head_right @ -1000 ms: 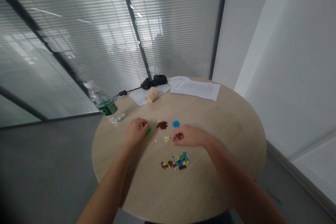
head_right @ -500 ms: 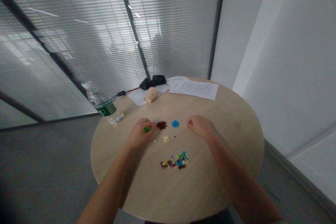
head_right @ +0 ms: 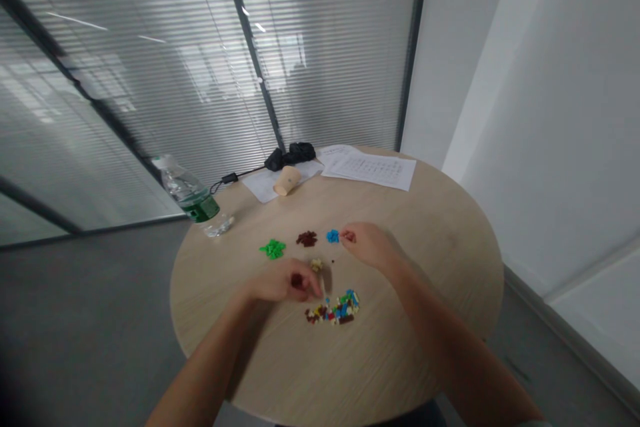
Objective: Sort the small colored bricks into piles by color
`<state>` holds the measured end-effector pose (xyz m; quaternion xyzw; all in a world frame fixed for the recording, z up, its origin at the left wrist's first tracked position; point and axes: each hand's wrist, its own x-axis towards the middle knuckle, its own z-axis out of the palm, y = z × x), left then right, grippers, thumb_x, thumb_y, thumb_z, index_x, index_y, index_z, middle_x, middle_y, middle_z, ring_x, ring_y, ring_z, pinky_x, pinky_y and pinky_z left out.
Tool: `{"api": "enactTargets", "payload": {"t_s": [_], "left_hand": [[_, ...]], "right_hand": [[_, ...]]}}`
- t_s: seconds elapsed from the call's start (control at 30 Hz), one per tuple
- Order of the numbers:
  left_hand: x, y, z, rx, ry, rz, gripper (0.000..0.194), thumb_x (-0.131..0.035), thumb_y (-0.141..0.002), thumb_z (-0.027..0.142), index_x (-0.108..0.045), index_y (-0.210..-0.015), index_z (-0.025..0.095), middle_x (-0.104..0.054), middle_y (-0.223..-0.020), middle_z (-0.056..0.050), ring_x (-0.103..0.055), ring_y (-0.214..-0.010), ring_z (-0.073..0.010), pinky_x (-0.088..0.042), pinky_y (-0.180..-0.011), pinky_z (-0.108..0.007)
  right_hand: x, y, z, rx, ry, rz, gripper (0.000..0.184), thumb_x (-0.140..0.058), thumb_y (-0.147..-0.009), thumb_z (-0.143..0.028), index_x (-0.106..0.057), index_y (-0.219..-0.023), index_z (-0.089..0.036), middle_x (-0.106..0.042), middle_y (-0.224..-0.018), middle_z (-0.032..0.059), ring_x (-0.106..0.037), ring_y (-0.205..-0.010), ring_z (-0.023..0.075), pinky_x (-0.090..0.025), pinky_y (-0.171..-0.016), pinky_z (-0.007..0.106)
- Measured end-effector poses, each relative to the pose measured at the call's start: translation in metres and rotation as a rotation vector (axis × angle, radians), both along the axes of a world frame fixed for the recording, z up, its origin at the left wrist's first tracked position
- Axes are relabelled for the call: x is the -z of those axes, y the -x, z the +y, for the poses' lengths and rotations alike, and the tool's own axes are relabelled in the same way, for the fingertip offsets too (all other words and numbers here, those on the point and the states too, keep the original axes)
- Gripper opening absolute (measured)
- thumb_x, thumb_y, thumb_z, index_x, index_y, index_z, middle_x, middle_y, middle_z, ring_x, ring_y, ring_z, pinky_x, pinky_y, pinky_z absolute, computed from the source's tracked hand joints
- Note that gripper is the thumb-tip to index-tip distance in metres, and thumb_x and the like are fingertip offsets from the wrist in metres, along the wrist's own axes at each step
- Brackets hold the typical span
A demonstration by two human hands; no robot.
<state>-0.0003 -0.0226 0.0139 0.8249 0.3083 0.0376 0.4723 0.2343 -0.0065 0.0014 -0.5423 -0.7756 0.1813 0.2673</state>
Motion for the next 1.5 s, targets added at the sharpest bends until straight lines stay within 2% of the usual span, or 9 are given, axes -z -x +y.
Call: {"api": "enactTargets", "payload": {"t_s": [0.13, 0.27, 0.57, 0.97, 1.33, 1.5], "left_hand": [[0.006, -0.006, -0.002, 0.079, 0.065, -0.018, 0.019, -0.071, -0.070, 0.026, -0.074, -0.087, 0.017, -0.063, -0.063, 0.001, -0.050, -0.054, -0.0067, -0.034, -0.051, -0.017], [0.009, -0.010, -0.003, 0.121, 0.154, -0.031, 0.019, -0.072, -0.071, 0.026, -0.074, -0.088, 0.016, -0.066, -0.065, -0.001, -0.057, -0.057, -0.0089, -0.039, -0.053, -0.018], [0.008, -0.015, -0.006, 0.097, 0.157, -0.022, 0.019, -0.075, -0.067, 0.021, -0.069, -0.083, 0.015, -0.066, -0.065, 0.001, -0.059, -0.057, -0.0090, -0.041, -0.052, -0.018], [0.010, -0.015, -0.006, 0.076, 0.205, -0.037, 0.013, -0.072, -0.071, 0.021, -0.069, -0.082, 0.015, -0.064, -0.063, 0.001, -0.058, -0.056, -0.0086, -0.042, -0.053, -0.018], [0.009, -0.015, -0.005, 0.100, 0.035, -0.056, 0.012, -0.063, -0.078, 0.020, -0.072, -0.079, 0.014, -0.065, -0.064, 0.000, -0.052, -0.057, -0.0068, -0.039, -0.055, -0.017], [0.010, -0.015, -0.005, 0.102, 0.036, -0.058, 0.011, -0.063, -0.078, 0.020, -0.073, -0.081, 0.015, -0.066, -0.067, -0.001, -0.054, -0.058, -0.0075, -0.040, -0.054, -0.016]], "right_hand": [[-0.001, 0.008, -0.005, -0.084, -0.001, -0.001, 0.018, -0.055, -0.083, -0.025, -0.071, -0.087, -0.018, -0.073, -0.082, 0.0063, -0.063, -0.069, 0.0155, -0.044, -0.063, 0.023], [0.001, 0.008, -0.004, -0.085, -0.003, -0.001, 0.018, -0.056, -0.084, -0.026, -0.071, -0.088, -0.018, -0.073, -0.083, 0.0058, -0.063, -0.070, 0.0151, -0.044, -0.063, 0.022], [0.002, 0.007, -0.005, -0.113, -0.012, -0.023, 0.019, -0.056, -0.084, -0.027, -0.071, -0.087, -0.018, -0.072, -0.081, 0.0061, -0.063, -0.068, 0.0154, -0.042, -0.062, 0.023], [0.001, 0.007, -0.005, -0.113, 0.005, -0.034, 0.019, -0.056, -0.084, -0.027, -0.072, -0.088, -0.018, -0.072, -0.082, 0.0066, -0.063, -0.069, 0.0155, -0.043, -0.063, 0.023], [0.001, 0.008, -0.005, -0.130, 0.004, -0.029, 0.020, -0.055, -0.083, -0.027, -0.072, -0.087, -0.017, -0.073, -0.083, 0.0073, -0.063, -0.070, 0.0159, -0.043, -0.063, 0.023], [0.001, 0.007, -0.006, -0.142, -0.011, -0.041, 0.020, -0.055, -0.084, -0.027, -0.072, -0.087, -0.017, -0.072, -0.081, 0.0069, -0.063, -0.069, 0.0160, -0.043, -0.062, 0.024]]}}
